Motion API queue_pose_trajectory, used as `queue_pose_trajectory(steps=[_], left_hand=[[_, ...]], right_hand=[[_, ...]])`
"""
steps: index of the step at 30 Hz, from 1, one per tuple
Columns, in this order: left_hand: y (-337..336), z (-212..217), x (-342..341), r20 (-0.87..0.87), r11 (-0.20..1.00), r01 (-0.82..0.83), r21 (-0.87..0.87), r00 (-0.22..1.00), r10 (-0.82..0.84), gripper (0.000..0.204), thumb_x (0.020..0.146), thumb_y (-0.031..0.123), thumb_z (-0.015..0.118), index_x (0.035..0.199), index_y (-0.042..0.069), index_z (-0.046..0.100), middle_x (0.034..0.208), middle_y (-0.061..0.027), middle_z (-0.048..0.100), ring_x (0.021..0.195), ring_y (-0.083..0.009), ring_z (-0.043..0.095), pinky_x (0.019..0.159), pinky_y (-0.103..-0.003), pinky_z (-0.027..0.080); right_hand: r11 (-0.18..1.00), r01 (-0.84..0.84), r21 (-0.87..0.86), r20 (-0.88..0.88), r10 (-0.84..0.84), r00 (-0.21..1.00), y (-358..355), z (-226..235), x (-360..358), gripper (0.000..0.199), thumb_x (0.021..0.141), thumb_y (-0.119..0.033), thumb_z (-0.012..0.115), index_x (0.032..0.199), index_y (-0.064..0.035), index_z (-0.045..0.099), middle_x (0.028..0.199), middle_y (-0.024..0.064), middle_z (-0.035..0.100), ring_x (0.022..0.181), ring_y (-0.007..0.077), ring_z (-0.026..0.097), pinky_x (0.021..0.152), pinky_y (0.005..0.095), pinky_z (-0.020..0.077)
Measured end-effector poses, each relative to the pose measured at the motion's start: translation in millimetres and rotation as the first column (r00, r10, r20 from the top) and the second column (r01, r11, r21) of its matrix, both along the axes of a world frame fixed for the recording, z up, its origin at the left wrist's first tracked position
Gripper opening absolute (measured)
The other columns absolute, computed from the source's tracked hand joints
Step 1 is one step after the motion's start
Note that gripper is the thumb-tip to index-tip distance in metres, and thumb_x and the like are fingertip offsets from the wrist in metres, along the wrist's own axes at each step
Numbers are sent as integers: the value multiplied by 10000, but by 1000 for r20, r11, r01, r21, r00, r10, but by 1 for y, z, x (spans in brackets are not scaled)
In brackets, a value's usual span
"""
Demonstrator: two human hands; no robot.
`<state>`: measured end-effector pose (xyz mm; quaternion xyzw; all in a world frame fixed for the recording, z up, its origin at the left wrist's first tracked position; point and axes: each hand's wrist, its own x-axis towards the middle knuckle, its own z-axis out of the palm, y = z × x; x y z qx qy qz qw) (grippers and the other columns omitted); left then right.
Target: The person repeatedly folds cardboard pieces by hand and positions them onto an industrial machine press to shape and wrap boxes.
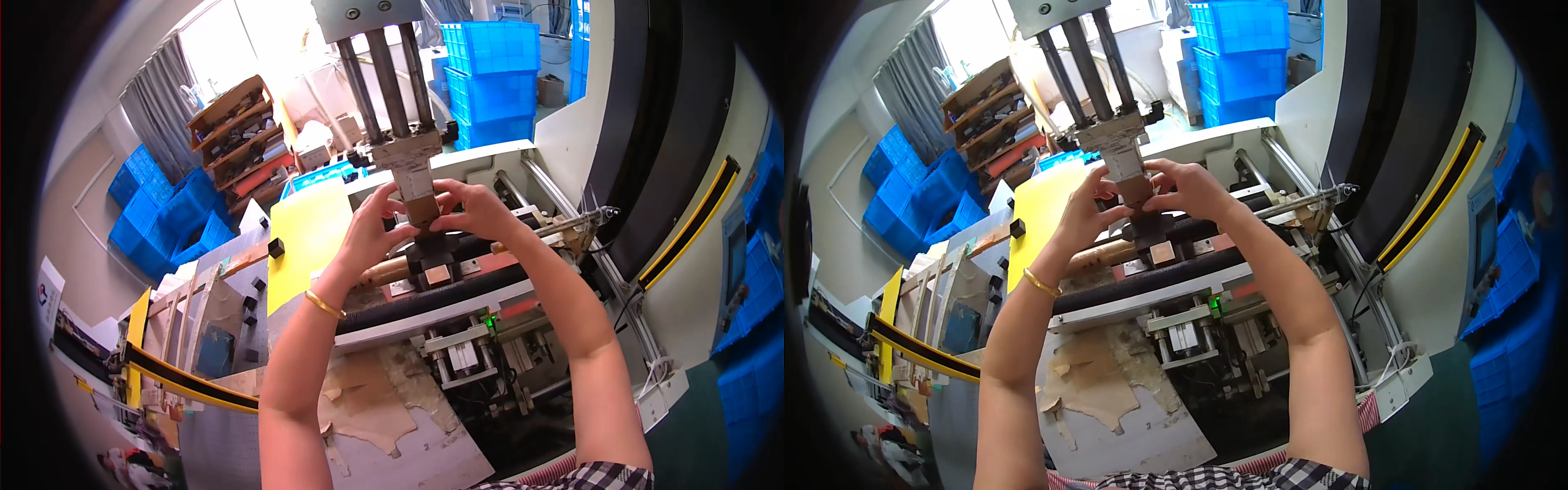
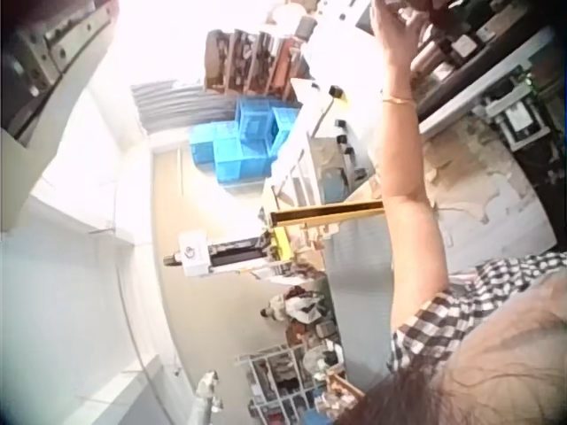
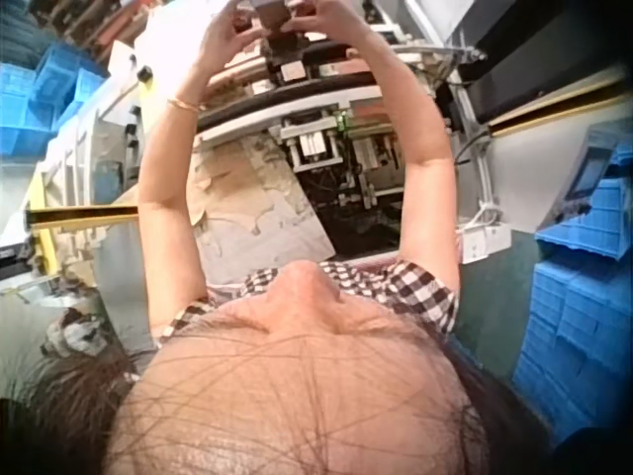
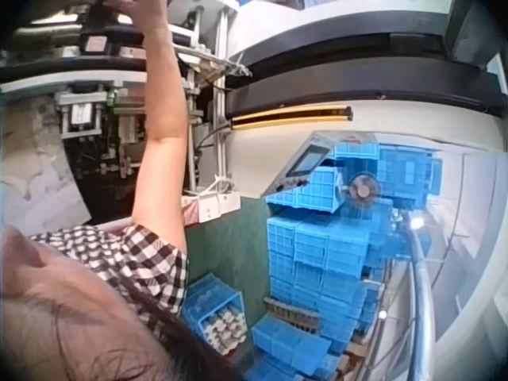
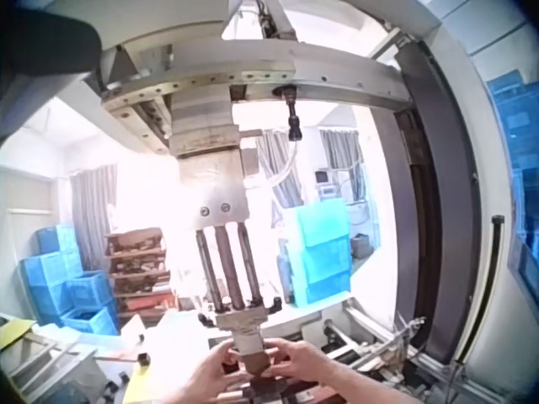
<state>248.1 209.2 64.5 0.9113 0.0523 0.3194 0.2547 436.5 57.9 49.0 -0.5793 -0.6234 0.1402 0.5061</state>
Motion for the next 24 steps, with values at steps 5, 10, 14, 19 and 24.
queue_pose_trajectory(steps=[5, 10, 14, 19, 24], left_hand=[[-29, -15, -32, 242, 990, -138, 35, 962, 126, 823, 725, 184, 853, 1417, 80, 419, 1293, -137, 566, 1161, -260, 562, 995, -384, 439], [-119, -53, -197, 166, 989, 147, -16, 976, -142, 580, 780, 175, 799, 1285, 71, 534, 1218, -127, 585, 1106, -289, 563, 954, -394, 459], [-147, -99, -381, 108, 947, -179, -268, 971, 215, 174, 828, 109, 733, 986, 46, 696, 891, -89, 688, 875, -229, 640, 803, -353, 506], [-171, -243, -689, -134, 100, -900, -424, 172, 976, 180, 865, 212, 655, 876, 37, 697, 723, -146, 651, 640, -193, 622, 618, -347, 497], [-376, -361, -971, -685, -738, -655, 164, -613, 392, 339, 794, 120, 622, 1121, 33, 639, 1157, -248, 626, 1059, -402, 608, 971, -452, 475]], right_hand=[[757, 304, 578, -586, 127, 800, -14, -3, -54, 423, 943, -282, 644, 1253, -9, 549, 1099, 135, 663, 979, 182, 648, 830, 311, 512], [984, -172, -51, -386, 139, 912, -126, -102, -240, 143, 970, -105, 548, 997, -14, 654, 897, 72, 675, 785, 177, 648, 744, 302, 516], [689, -642, -337, -479, 461, 747, -192, -135, -375, 180, 937, -104, 615, 1054, 4, 699, 894, 73, 720, 818, 136, 668, 777, 263, 525], [340, -825, -451, -666, 488, 565, -187, -131, -502, 264, 972, -148, 585, 1182, -3, 649, 1036, 95, 702, 953, 136, 640, 852, 252, 498], [198, -864, -463, -340, 860, 379, -138, -114, -599, 278, 965, -178, 590, 1189, -22, 639, 1079, 141, 680, 982, 265, 659, 855, 335, 518]])
